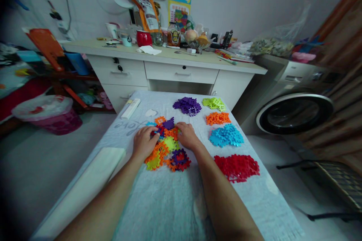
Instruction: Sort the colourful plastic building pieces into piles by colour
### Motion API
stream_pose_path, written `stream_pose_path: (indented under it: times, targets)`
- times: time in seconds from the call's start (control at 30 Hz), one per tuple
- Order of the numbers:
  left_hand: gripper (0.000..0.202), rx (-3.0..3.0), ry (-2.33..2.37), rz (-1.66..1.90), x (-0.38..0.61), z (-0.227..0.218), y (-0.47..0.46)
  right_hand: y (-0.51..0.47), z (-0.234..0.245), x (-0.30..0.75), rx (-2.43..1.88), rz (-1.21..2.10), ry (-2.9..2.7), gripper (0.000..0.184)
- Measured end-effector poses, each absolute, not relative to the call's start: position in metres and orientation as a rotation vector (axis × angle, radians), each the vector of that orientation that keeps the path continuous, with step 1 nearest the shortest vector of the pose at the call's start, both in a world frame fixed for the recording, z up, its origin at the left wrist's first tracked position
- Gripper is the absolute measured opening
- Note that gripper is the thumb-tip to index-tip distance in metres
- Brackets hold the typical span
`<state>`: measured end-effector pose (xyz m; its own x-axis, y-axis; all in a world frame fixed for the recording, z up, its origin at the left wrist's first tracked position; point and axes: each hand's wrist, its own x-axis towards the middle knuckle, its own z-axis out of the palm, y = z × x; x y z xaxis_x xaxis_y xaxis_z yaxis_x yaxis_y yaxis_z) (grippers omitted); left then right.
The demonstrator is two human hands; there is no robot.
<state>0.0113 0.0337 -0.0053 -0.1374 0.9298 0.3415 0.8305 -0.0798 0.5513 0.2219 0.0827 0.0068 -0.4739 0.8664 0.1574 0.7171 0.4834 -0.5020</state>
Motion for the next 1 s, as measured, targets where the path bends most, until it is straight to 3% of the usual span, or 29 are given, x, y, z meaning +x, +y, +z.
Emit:
stream_pose_path:
  times: [0.13, 0.3, 0.5, 0.83, 1.0]
  targets:
    - [0.018, 1.95, 2.019, 1.009, 0.012, -0.003, 0.032, 0.084, 0.004, 0.226, -1.3, 0.515, -2.354, 0.042]
    - [0.017, 1.957, 2.015, 1.0, 0.012, -0.001, 0.032, 0.084, 0.01, 0.232, -1.303, 0.521, -2.361, 0.021]
    - [0.017, 1.965, 2.019, 0.997, 0.011, -0.003, 0.032, 0.079, 0.017, 0.231, -1.245, 0.499, -2.405, 0.04]
    - [0.017, 1.965, 2.021, 0.983, 0.011, -0.001, 0.032, 0.077, 0.033, 0.233, -1.399, 0.525, -2.315, 0.026]
    - [0.017, 1.965, 2.02, 0.994, 0.011, -0.003, 0.032, 0.078, 0.046, 0.246, -1.388, 0.732, -2.273, 0.012]
